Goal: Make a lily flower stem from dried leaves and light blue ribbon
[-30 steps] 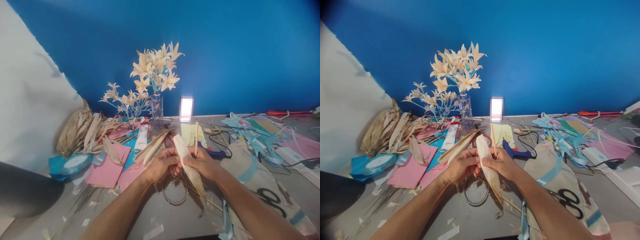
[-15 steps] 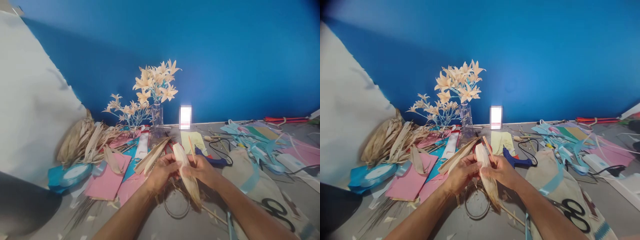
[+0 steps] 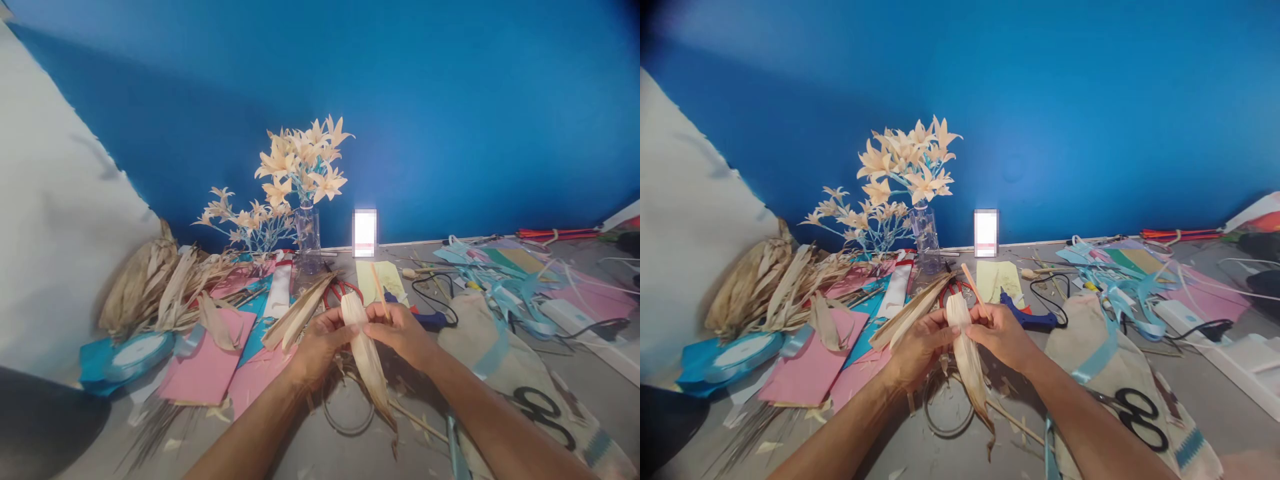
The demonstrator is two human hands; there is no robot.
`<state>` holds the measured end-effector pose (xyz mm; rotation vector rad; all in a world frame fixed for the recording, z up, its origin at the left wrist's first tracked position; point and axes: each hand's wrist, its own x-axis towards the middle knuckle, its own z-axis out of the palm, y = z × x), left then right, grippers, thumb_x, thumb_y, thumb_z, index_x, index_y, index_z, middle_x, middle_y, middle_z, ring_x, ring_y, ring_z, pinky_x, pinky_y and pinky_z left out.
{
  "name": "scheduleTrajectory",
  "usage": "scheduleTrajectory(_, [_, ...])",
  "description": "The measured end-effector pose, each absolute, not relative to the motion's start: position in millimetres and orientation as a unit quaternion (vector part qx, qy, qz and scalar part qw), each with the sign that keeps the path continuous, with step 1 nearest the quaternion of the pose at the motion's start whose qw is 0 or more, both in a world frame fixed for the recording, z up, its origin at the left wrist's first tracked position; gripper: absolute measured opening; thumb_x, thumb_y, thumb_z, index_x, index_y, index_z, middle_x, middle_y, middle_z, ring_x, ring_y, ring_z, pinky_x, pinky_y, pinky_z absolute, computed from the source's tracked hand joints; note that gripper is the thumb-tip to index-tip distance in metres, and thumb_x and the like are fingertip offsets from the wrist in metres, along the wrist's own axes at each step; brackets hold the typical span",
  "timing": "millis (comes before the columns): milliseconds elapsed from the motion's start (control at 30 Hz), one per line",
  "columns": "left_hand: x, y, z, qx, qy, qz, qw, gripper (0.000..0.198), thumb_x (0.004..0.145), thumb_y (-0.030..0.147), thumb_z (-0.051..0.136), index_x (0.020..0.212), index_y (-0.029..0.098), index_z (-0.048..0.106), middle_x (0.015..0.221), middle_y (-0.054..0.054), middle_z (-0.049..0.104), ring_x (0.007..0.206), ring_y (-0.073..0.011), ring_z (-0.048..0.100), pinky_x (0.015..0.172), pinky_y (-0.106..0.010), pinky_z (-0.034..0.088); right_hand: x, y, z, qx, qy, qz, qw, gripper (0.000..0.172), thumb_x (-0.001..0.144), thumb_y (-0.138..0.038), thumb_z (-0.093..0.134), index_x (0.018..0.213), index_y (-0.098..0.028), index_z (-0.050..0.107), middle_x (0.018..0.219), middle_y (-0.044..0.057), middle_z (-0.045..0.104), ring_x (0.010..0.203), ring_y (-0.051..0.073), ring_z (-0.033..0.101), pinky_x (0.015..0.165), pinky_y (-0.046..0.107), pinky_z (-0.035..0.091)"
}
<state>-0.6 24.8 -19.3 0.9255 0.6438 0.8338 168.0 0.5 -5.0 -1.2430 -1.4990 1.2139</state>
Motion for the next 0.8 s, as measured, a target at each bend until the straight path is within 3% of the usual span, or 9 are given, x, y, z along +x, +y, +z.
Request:
scheduleTrajectory(267, [2.4,18.8,-19.8,0.446,0.263,0.366,0.773,0.031,0.064,0.032,0.084,0.084,0.011,0.073,0.074,-0.007,0.068,0.064,-0.0147,0.06,0.069,-0.029,0.047,169.8,3.5,-12.0,-0.565,-0.664,0.347,0.346,0.013,0.069,-0.021,0.05,0.059,-0.02,0.042,0.055,-0.005,0.037,0.054,0.01,0.032,0.05,0.024,0.022])
scheduleTrajectory(400, [-12.2,17.8,-0.8,0.465,0.163,0.319,0.809,0.029,0.061,0.035,0.086,0.064,0.013,0.068,0.06,-0.003,0.06,0.056,-0.0133,0.054,0.059,-0.028,0.043,173.0,11.1,-19.4,-0.611,-0.658,0.268,0.349,0.014,0.068,-0.02,0.051,0.057,-0.02,0.042,0.054,-0.005,0.039,0.054,0.011,0.035,0.053,0.026,0.023])
scheduleTrajectory(567, [-54.2,23.8,43.5,0.363,0.09,0.476,0.796,0.031,0.059,0.029,0.087,0.057,0.02,0.057,0.05,0.005,0.038,0.046,-0.0081,0.037,0.046,-0.021,0.038,182.6,18.9,-21.1,-0.621,-0.605,0.318,0.385,0.021,0.077,-0.032,0.053,0.062,-0.018,0.054,0.054,-0.004,0.047,0.054,0.012,0.042,0.053,0.025,0.028])
scheduleTrajectory(700, [-103.3,27.8,79.8,0.352,0.05,0.572,0.739,0.032,0.059,0.029,0.087,0.061,0.023,0.057,0.047,0.007,0.044,0.037,-0.0048,0.025,0.032,-0.017,0.025,189.5,20.5,-15.5,-0.646,-0.561,0.321,0.406,0.024,0.078,-0.035,0.056,0.065,-0.016,0.062,0.052,-0.004,0.046,0.05,0.011,0.038,0.05,0.024,0.025])
scheduleTrajectory(767, [-126.4,35.7,90.3,0.386,0.067,0.596,0.701,0.026,0.067,0.028,0.082,0.062,0.022,0.057,0.048,0.007,0.05,0.037,-0.0047,0.033,0.033,-0.015,0.029,189.9,19.9,-13.2,-0.637,-0.537,0.354,0.426,0.025,0.077,-0.038,0.059,0.065,-0.016,0.063,0.049,-0.005,0.042,0.048,0.01,0.033,0.048,0.024,0.022])
scheduleTrajectory(800, [-135.4,41.6,92.2,0.402,0.163,0.568,0.699,0.019,0.075,0.024,0.074,0.064,0.021,0.058,0.052,0.005,0.054,0.043,-0.0074,0.043,0.04,-0.017,0.037,189.1,19.1,-12.5,-0.619,-0.528,0.384,0.437,0.026,0.077,-0.039,0.06,0.065,-0.016,0.063,0.048,-0.006,0.039,0.047,0.009,0.031,0.047,0.024,0.02])
